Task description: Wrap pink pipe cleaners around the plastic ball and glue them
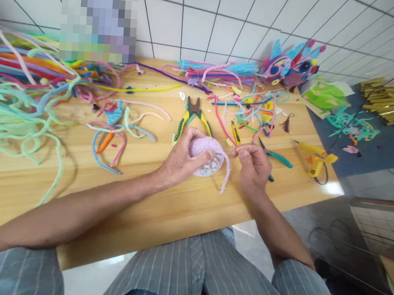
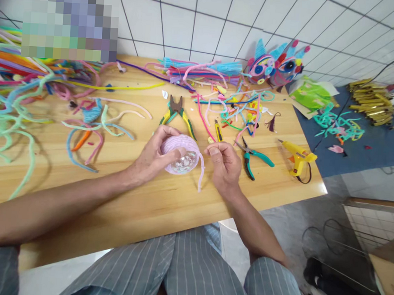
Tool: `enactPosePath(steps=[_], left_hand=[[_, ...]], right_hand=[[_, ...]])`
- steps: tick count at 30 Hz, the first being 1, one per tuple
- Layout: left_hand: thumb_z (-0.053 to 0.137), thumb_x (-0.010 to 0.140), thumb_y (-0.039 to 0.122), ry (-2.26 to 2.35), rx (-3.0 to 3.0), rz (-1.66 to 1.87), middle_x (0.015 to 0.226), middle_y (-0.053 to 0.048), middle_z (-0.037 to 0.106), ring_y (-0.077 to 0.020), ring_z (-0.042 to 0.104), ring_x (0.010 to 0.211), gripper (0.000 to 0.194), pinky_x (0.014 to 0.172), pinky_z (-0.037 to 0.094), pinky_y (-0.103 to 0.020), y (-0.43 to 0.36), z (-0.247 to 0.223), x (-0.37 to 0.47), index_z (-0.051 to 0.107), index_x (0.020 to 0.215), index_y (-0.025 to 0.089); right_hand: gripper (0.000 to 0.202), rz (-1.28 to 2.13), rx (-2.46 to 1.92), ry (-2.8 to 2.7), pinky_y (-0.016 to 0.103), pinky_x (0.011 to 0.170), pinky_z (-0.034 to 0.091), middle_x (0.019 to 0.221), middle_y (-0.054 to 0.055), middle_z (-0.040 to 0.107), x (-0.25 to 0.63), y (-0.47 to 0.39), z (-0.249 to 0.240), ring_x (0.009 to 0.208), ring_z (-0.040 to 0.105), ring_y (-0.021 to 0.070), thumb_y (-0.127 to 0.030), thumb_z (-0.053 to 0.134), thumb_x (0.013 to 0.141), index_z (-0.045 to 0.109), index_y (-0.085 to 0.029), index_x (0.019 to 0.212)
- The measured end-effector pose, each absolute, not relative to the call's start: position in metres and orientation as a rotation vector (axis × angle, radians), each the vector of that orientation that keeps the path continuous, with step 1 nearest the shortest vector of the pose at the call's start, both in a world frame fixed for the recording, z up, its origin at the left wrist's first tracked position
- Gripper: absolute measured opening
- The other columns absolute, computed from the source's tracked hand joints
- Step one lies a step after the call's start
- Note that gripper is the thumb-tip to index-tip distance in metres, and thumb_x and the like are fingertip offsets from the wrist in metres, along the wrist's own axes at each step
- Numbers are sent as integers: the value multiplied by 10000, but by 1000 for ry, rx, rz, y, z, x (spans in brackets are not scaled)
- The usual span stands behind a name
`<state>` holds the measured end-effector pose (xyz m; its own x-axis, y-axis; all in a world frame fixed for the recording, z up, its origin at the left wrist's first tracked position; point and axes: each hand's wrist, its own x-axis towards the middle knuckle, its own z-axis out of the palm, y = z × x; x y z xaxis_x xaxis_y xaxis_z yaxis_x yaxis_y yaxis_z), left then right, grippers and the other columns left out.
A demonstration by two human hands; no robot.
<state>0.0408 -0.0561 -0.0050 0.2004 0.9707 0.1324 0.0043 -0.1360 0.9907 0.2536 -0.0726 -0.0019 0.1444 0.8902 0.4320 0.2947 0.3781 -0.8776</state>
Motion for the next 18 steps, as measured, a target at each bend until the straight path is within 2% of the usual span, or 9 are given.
enactPosePath(steps=[5,9,18], left_hand=[[774,840,436,1032,1399,1129,1019,-14,610,-179,604,920,414,798,507,-313,-56,-5,41,538,1104,223],[772,841,427,1032,1416,1153,1021,-13,617,-180,610,932,399,809,505,-312,-56,-5,42,549,1099,222],[783,855,415,1002,1411,1152,1036,-14,622,-173,613,940,398,817,505,-298,-56,-8,41,549,1110,219]], right_hand=[[276,676,-1105,-1311,320,740,586,803,-11,741,252,-70,-2,744,692,159,-507,801,935,706,-249,905],[237,726,-1059,-1308,311,729,581,829,-14,734,253,-69,-3,743,689,148,-443,834,903,689,-255,906],[134,722,-1052,-1257,319,741,589,881,-9,741,252,-66,-8,770,689,151,-274,783,861,661,-257,914]])
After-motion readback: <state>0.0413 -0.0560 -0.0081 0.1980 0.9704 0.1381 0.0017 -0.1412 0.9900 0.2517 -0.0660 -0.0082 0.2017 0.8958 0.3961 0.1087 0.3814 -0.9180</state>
